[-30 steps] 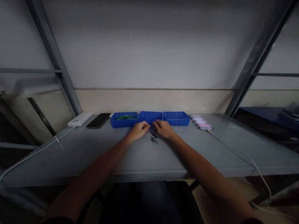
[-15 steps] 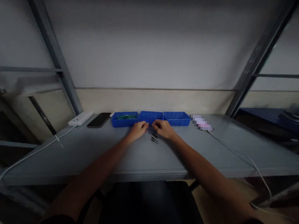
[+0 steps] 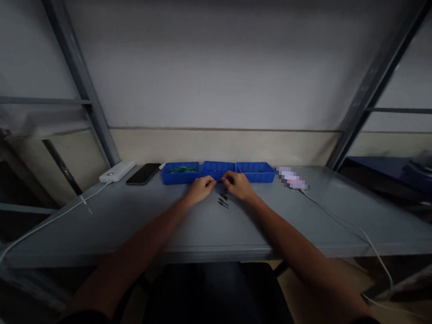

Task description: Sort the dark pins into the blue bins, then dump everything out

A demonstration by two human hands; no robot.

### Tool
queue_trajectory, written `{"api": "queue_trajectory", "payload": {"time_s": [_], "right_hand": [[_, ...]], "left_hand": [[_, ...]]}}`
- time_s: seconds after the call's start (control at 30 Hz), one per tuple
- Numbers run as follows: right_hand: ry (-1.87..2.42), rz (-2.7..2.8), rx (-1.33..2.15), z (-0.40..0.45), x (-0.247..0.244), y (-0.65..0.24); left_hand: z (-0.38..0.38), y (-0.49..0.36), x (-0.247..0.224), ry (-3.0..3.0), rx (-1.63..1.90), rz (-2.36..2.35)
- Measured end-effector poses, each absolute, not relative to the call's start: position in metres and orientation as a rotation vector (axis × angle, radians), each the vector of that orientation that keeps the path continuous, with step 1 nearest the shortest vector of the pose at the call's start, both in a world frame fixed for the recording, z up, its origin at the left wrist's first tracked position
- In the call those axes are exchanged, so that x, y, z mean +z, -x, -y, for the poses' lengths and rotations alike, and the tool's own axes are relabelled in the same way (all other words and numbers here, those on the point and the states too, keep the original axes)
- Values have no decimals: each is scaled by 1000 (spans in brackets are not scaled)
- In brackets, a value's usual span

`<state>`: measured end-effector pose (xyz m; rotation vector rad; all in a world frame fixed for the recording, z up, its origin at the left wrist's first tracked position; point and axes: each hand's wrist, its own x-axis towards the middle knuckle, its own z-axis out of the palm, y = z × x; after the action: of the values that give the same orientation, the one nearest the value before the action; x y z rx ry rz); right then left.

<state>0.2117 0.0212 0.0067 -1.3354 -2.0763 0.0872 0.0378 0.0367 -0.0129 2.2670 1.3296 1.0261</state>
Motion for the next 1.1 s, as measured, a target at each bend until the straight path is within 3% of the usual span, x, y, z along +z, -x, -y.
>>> {"api": "queue_trajectory", "payload": {"time_s": [0.87, 1.1], "right_hand": [[1267, 2126, 95, -23, 6, -212], [1326, 1905, 23, -28, 15, -229]], "left_hand": [[-33, -35, -5, -2355, 969, -1480], [-30, -38, -8, -2381, 975, -1375]]}}
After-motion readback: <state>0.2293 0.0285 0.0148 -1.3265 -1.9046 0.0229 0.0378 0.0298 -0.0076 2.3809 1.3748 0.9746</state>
